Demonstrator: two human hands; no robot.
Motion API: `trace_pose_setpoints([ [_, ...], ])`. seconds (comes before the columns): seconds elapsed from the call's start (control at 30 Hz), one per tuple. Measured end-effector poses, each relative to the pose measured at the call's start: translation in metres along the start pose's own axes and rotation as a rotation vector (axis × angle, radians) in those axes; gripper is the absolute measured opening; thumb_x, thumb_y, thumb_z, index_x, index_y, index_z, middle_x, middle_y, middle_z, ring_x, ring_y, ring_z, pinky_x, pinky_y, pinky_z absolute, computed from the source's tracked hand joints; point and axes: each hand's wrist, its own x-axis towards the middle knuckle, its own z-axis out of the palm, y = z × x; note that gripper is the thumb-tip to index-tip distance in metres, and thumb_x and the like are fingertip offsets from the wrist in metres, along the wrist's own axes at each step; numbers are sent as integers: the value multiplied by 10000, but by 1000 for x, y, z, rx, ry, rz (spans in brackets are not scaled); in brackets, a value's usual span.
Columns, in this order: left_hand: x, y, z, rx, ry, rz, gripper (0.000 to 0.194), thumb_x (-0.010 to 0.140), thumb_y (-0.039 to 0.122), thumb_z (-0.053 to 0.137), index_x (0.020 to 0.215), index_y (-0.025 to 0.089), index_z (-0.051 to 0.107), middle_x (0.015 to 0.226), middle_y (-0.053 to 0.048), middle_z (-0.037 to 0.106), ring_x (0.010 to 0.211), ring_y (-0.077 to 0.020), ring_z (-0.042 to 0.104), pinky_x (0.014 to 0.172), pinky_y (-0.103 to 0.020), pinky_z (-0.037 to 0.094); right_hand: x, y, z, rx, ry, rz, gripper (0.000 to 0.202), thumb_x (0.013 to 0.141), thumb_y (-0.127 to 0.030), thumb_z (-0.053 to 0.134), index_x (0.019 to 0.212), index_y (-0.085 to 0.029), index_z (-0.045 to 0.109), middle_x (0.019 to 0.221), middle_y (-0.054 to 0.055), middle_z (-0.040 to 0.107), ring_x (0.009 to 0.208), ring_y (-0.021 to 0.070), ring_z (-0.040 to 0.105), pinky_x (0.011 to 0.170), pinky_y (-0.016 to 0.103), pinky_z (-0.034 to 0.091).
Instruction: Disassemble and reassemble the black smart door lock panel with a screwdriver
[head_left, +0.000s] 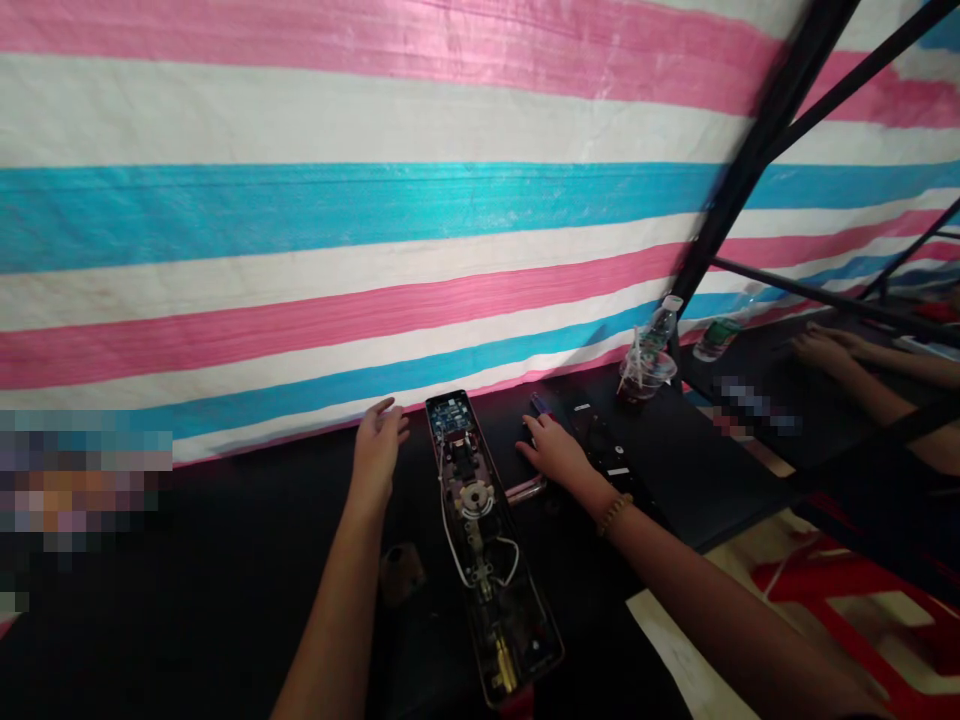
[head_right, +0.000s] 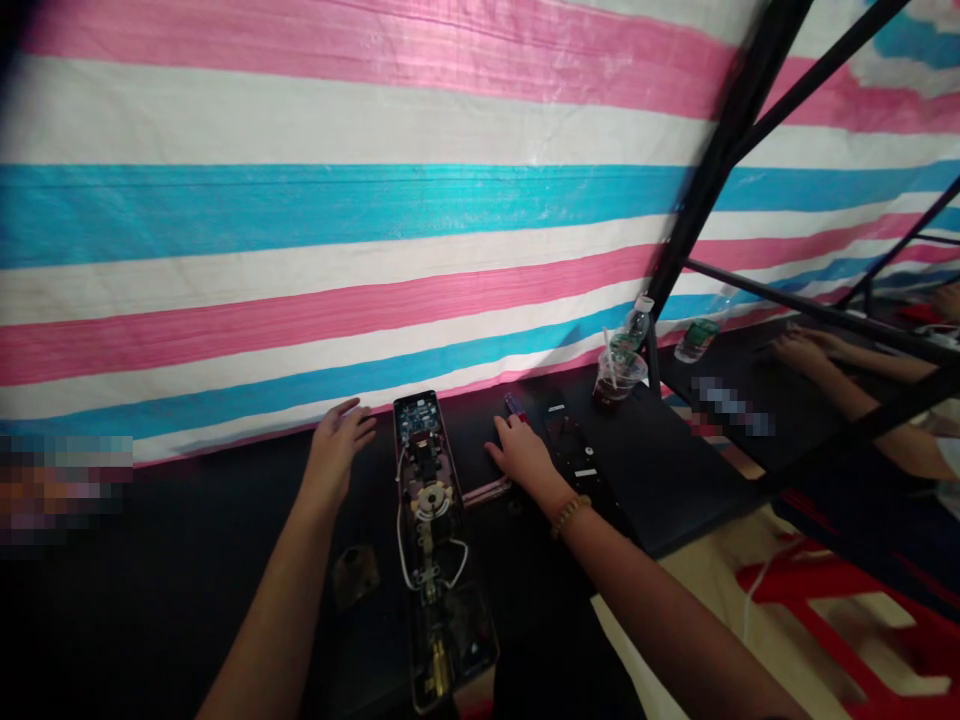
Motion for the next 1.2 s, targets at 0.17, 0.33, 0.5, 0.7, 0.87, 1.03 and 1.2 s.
trace_pose_setpoints([
  [0.17,-37,21,-25,-6,4,149,416,827,456,607,1133,175,620,975,-81,725,921,-222,700,829,-366,548,33,-8,1,-63,-57,51,279,974,-233,461,1205,-131,581,1175,180,628,962,251,675,772,304,474],
  [0.33,-108,2,-51,161,38,122,432,783,506,659,1050,168,662,870,-75,735,838,-228,695,743,-336,561,39,-14,3,-15,-47,-25,217,985,-204,431,1009,-157,641,1078,127,670,986,207,656,818,259,444],
  [0.5,-178,-26,-49,64,50,-95,564,669,572,765,1020,140,672,904,-105,743,811,-249,713,727,-354,596,38,-7,1,11,-43,-37,203,971,-194,459,1017,-141,649,1071,136,683,1007,210,642,846,265,433],
  [0.7,-216,-39,-10,-165,122,-99,527,804,487,706,1234,220,559,1377,-146,591,1271,-288,572,1049,-422,485,37,-8,-15,37,-48,-75,222,984,-254,464,1027,-184,670,1049,92,721,980,191,660,838,251,420],
  [0.87,-202,-48,4,-180,56,-148,618,800,422,726,1346,248,493,1490,-143,484,1366,-290,477,1131,-427,395,34,-10,-20,28,-84,-61,215,974,-259,484,1027,-188,680,1003,108,739,923,210,686,774,269,432],
  [1.03,-190,-55,3,-267,5,-285,742,790,442,735,1437,264,417,1403,-148,577,1212,-283,621,982,-391,529,26,-12,-27,-1,-85,-26,166,911,-181,560,991,-130,696,1048,168,699,944,244,671,804,303,449],
  [1.2,-191,-50,5,-298,-13,-392,752,769,442,758,1426,231,458,1173,-130,715,1056,-270,701,904,-376,564,13,-64,-41,266,124,-252,193,944,-222,526,978,-172,709,1018,92,665,981,187,616,903,295,441],
])
